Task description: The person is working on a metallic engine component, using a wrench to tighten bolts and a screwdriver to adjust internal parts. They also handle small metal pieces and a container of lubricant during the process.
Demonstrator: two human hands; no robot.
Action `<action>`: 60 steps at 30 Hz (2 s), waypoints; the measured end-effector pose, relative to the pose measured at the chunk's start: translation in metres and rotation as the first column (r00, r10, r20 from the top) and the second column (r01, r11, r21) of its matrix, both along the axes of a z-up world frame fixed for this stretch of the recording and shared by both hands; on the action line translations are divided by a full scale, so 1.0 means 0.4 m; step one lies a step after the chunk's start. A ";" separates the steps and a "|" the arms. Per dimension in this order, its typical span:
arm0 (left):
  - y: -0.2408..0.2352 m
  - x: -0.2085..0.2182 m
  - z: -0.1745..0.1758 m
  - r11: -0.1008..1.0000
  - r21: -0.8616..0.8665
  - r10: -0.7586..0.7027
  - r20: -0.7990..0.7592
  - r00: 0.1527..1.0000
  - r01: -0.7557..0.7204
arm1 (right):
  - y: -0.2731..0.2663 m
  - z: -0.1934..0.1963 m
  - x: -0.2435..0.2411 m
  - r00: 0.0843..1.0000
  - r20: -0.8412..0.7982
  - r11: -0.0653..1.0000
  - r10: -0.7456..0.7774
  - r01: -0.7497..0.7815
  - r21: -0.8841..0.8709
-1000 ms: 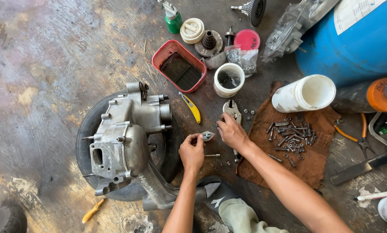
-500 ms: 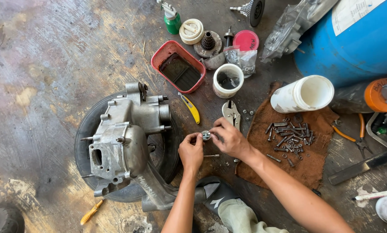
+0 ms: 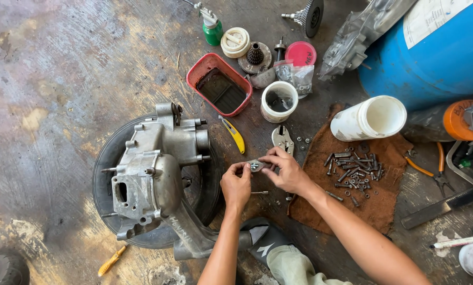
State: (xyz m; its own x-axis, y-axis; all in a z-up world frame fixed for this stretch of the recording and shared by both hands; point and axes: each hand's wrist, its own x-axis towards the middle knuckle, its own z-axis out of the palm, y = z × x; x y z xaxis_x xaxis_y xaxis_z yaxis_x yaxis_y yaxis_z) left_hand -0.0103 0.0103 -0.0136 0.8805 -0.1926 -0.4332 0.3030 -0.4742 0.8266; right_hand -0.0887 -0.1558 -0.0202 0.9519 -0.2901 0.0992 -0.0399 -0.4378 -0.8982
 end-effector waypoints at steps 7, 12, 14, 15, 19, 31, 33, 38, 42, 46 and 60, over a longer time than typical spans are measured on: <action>0.004 0.000 -0.013 0.998 -0.057 0.025 -0.035 0.999 -0.027 | 0.005 -0.029 0.012 1.000 0.017 0.985 0.000 0.003 -0.175; 0.011 0.010 -0.005 0.999 -0.035 -0.012 0.095 0.995 0.015 | 0.001 -0.041 0.018 0.998 0.029 0.973 0.057 -0.049 -0.224; 0.015 0.010 0.023 0.998 -0.020 -0.048 0.214 0.976 0.054 | 0.000 -0.052 0.017 0.998 0.036 0.978 0.051 -0.042 -0.205; 0.014 0.013 0.046 0.982 0.043 -0.188 0.360 0.914 0.186 | -0.003 -0.064 0.016 0.998 0.041 0.977 0.044 -0.035 -0.208; -0.002 0.023 0.005 0.819 0.388 -0.573 0.585 0.573 0.423 | -0.006 -0.059 0.020 0.998 0.044 0.972 0.049 -0.038 -0.234; -0.006 0.041 -0.058 0.853 0.385 -0.514 0.737 0.439 0.352 | 0.002 -0.020 0.016 0.999 0.041 0.972 0.030 -0.019 -0.235; -0.010 0.046 -0.062 0.851 0.384 -0.515 0.747 0.421 0.358 | -0.004 -0.024 0.019 0.998 0.038 0.971 0.040 -0.029 -0.235; -0.010 0.053 -0.046 0.839 0.366 -0.517 0.766 0.382 0.402 | -0.010 -0.010 0.024 0.998 0.026 0.971 0.063 -0.055 -0.232; -0.007 0.061 -0.059 0.819 0.413 -0.548 0.770 0.327 0.398 | -0.018 -0.014 0.024 0.998 0.017 0.977 0.055 -0.050 -0.207; -0.012 0.063 -0.060 0.806 0.437 -0.564 0.773 0.291 0.400 | -0.018 -0.001 0.024 0.999 0.011 0.975 0.053 -0.050 -0.218; -0.027 0.059 -0.045 0.853 0.316 -0.481 0.785 0.390 0.415 | -0.026 0.012 0.029 0.998 -0.005 0.973 0.057 -0.057 -0.223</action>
State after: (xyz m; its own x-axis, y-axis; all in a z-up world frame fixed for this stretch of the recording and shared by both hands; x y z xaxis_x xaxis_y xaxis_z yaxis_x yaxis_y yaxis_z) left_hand 0.0133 -0.0005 -0.0314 0.6191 -0.6758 0.4001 -0.7584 -0.3824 0.5277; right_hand -0.0770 -0.1662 -0.0152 0.9660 -0.2057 0.1563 -0.0081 -0.6288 -0.7775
